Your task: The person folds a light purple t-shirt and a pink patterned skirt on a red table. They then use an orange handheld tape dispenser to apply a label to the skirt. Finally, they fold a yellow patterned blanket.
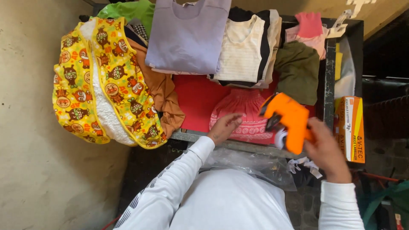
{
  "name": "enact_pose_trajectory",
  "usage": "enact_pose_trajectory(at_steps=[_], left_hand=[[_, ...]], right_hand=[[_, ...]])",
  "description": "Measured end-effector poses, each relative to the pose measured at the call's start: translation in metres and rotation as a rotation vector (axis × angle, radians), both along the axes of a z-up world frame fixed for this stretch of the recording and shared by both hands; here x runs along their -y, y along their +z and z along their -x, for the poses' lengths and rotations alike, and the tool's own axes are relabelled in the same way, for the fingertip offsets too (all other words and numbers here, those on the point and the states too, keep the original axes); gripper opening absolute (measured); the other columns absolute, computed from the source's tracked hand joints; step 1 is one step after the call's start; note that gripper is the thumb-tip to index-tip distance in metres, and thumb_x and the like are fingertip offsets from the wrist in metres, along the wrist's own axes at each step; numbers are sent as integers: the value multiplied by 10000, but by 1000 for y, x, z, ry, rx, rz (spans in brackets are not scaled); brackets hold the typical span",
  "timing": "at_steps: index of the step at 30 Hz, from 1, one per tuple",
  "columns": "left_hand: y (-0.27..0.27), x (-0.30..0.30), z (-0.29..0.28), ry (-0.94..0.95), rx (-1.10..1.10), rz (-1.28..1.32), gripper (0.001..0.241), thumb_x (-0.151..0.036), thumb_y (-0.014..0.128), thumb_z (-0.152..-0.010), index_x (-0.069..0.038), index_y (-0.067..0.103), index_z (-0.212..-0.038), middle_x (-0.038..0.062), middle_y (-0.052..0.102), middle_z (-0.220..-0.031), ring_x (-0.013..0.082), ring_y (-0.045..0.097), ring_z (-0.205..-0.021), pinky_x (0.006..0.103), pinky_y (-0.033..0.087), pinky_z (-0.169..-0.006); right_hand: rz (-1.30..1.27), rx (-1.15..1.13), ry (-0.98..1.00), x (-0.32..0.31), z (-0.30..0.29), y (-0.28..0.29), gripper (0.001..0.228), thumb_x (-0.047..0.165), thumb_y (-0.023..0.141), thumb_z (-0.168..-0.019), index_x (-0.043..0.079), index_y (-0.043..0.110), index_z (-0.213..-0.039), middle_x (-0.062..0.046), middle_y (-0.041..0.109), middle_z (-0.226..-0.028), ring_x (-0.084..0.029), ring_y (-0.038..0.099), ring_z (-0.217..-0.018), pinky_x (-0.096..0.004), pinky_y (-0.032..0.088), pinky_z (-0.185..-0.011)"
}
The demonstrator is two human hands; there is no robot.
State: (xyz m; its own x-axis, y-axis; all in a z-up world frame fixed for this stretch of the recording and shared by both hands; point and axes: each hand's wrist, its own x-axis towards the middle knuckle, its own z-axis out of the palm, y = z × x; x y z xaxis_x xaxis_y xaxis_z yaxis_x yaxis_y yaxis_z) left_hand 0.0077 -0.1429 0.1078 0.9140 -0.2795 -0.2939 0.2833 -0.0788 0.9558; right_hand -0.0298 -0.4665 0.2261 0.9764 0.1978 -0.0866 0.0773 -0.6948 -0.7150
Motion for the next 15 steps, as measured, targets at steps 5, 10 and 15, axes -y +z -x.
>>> enact_pose_trajectory(at_steps=[5,10,15], left_hand=[[-8,11,-7,53,-45,305,531,-513,539,-1030,-127,631,-1383,30,692,-1239,125,659,-1082,291,549,-954],[56,13,0,170,-190,407,411,-496,611,-1033,-196,719,-1292,-69,480,-706,17,486,-652,127,483,-605],[83,8,5,127,-212,500,309,-314,672,-1029,-71,723,-1212,-51,629,-777,-7,594,-721,124,521,-643]], right_hand=[[-140,-68,8,-37,22,-22,621,-85,714,-750,2,610,-1357,-217,649,-1318,-362,618,-1237,-466,495,-1011],[-415,-196,9,-34,22,-44,623,-163,707,-746,-29,618,-1348,-227,625,-1361,-339,607,-1277,-481,555,-997],[-367,-323,1,-39,27,-37,637,-101,748,-790,-11,595,-1402,-216,564,-1408,-410,444,-1433,-494,577,-983]])
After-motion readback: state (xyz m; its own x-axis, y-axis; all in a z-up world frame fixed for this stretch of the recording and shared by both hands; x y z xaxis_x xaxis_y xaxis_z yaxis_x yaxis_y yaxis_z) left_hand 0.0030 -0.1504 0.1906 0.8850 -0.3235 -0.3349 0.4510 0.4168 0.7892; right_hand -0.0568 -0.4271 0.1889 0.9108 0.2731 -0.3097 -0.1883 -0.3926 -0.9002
